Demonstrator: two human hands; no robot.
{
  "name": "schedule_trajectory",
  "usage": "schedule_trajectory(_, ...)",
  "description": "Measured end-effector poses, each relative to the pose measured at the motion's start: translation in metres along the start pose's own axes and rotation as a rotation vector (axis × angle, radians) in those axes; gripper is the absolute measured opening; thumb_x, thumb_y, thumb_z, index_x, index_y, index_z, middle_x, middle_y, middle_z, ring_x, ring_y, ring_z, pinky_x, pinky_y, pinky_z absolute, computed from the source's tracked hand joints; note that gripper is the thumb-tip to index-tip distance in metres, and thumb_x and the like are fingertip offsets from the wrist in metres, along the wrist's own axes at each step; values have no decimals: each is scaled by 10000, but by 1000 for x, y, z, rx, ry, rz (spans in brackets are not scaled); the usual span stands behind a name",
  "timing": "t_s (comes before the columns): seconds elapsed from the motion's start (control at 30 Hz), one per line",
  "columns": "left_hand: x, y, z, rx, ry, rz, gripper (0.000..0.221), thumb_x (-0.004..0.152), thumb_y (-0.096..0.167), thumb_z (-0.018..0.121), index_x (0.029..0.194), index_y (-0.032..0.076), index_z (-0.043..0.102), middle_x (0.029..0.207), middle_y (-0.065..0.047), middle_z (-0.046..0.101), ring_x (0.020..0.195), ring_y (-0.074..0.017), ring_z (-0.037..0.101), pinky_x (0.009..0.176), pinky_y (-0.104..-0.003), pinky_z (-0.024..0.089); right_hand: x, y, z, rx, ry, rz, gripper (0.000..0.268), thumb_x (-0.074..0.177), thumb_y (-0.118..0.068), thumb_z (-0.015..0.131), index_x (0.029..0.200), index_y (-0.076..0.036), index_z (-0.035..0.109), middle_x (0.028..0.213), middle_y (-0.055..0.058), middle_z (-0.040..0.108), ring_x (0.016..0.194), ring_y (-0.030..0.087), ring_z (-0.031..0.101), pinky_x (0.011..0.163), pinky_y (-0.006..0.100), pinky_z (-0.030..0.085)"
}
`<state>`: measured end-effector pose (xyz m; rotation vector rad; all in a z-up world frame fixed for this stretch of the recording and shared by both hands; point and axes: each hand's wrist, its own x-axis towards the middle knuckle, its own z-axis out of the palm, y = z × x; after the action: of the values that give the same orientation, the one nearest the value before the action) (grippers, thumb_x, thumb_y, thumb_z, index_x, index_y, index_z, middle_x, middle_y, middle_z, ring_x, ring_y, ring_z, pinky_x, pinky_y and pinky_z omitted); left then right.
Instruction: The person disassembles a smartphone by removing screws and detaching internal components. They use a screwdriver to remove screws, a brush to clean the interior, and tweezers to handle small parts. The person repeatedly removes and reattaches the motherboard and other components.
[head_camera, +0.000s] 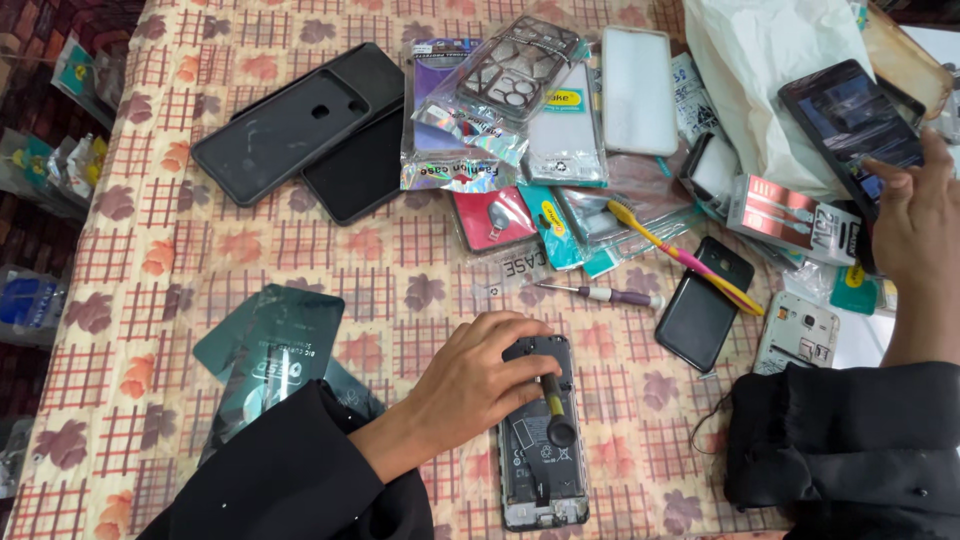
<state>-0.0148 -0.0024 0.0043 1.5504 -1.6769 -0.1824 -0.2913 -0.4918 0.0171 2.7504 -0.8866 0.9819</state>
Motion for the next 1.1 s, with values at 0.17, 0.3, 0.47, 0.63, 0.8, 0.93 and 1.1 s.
schedule_trajectory(0.17, 0, 2, -1, -7, -10, -4, 247, 870, 233, 771, 1102, 148, 753, 1339, -52, 614, 1287, -310, 531, 1056, -447, 463, -6, 27, 16, 397, 47, 537, 463, 1256, -381, 328, 1466, -3, 493, 1069, 64, 664, 849, 209, 629, 700, 359, 487)
schedule_trajectory(0.3, 1, 3, -1, -19, -13, -9, 254, 866, 236, 775, 1102, 144, 752, 1335, -54, 615, 1280, -308, 536, 1059, -447, 466, -15, 28, 10, 231, 158, 341, 401, 1296, -287, 317, 1236, 3, 586, 1125, 100, 674, 991, 241, 646, 908, 353, 529)
schedule_trajectory(0.47, 3, 1, 0, -38, -19, -24, 256, 850, 230, 786, 1090, 145, 756, 1325, -46, 622, 1275, -302, 539, 1061, -444, 466, -6, -35, -26, 57, 129, 38, 423, 1266, -289, 384, 1415, 87, 509, 1228, 220, 688, 1145, 380, 638, 973, 472, 480)
schedule_trajectory(0.63, 2, 1, 1, -26, -33, -29, 260, 848, 241, 787, 1088, 146, 758, 1320, -46, 620, 1285, -305, 534, 1065, -445, 463, 17, -95, -47, -342, 36, -60, 385, 1127, -211, 452, 1404, 31, 563, 1161, 194, 725, 1133, 394, 643, 936, 550, 462)
schedule_trajectory(0.8, 2, 2, 1, -35, -40, -31, 258, 858, 256, 782, 1096, 156, 761, 1331, -42, 618, 1288, -302, 532, 1066, -451, 456, 6, -73, -43, 168, 93, 647, 344, 1181, -229, 370, 1412, -31, 530, 998, 218, 628, 886, 340, 621, 796, 482, 468)
schedule_trajectory(0.93, 1, 0, 1, -33, -45, -28, 269, 865, 257, 776, 1113, 156, 756, 1341, -39, 613, 1292, -299, 529, 1068, -448, 460, -2, -44, -28, 145, 147, 249, 314, 1241, -172, 333, 1414, 5, 525, 1242, 186, 652, 1097, 241, 680, 963, 404, 538)
schedule_trajectory(1.1, 1, 0, 2, -17, -33, -17, 275, 867, 261, 776, 1121, 159, 754, 1337, -41, 613, 1288, -298, 533, 1064, -447, 467, 1, -57, -34, -47, 135, -93, 349, 1254, -218, 376, 1442, 75, 407, 1269, 245, 687, 1249, 419, 620, 1043, 516, 476)
